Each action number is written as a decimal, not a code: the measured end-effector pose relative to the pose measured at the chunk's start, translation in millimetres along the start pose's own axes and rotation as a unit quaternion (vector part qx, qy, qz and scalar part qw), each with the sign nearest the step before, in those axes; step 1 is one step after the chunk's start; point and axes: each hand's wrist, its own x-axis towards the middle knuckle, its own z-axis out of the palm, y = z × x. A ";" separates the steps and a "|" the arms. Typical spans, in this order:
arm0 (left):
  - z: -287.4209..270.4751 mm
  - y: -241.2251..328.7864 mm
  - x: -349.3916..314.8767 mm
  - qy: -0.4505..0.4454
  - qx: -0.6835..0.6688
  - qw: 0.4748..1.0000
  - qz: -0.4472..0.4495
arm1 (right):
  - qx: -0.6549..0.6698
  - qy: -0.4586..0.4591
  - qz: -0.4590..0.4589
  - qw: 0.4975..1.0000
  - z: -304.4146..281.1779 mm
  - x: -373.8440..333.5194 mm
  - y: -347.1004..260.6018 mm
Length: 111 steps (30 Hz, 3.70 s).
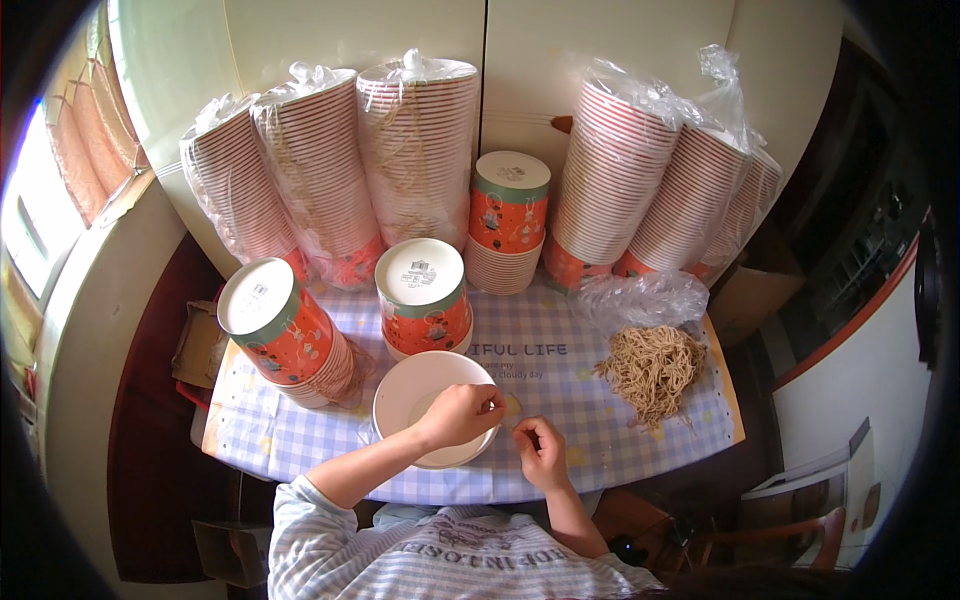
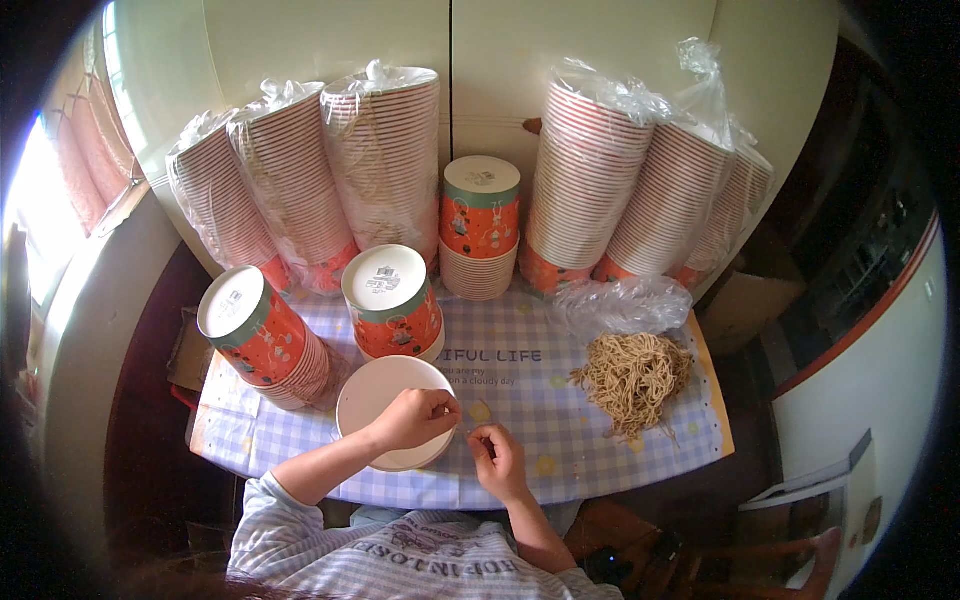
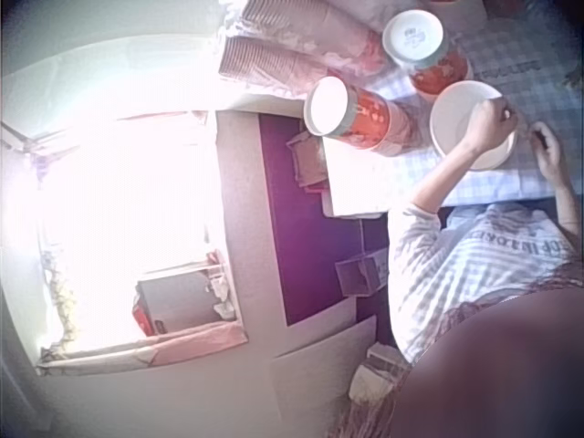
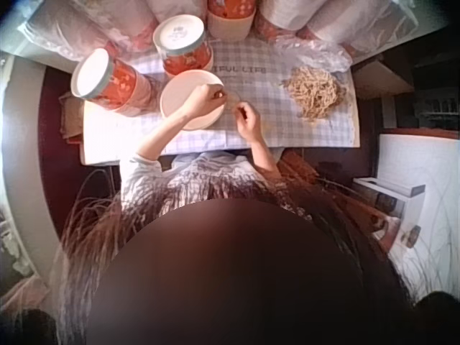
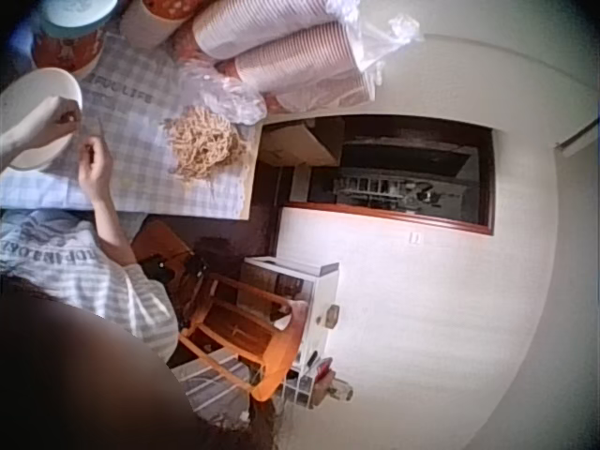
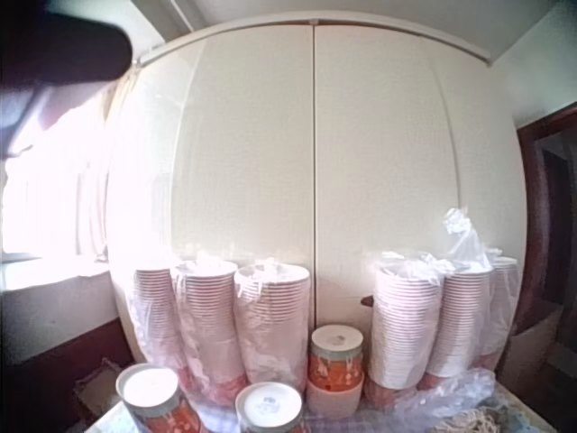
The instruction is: The recorder is securing rubber bands onto paper food containers in a workspace filled with stacks of similar items.
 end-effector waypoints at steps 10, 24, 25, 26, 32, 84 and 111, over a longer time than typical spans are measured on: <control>-3.8 12.2 0.7 -0.006 0.064 0.996 0.055 | 0.116 -0.002 0.042 0.992 5.3 -11.6 13.9; -20.5 2.1 -72.9 -0.054 0.380 0.895 0.226 | 0.088 0.024 0.108 0.990 -5.3 -46.0 22.5; -21.8 0.9 -73.5 -0.058 0.380 0.894 0.229 | 0.080 0.019 0.117 0.990 -5.0 -50.7 20.9; -23.4 0.4 -72.9 -0.042 0.376 0.898 0.227 | 0.071 0.014 0.127 0.989 -3.1 -55.6 19.7; -33.4 -32.1 -51.4 0.041 0.354 0.906 0.229 | 0.156 0.016 0.175 0.972 12.4 -83.5 10.9; 101.2 -34.9 -74.7 0.226 -0.289 0.922 -0.123 | -0.037 -0.254 0.162 0.953 31.0 -83.4 23.2; 98.9 -42.7 -53.3 0.271 -0.343 0.894 -0.102 | -0.014 -0.403 0.169 0.899 15.9 -89.6 26.1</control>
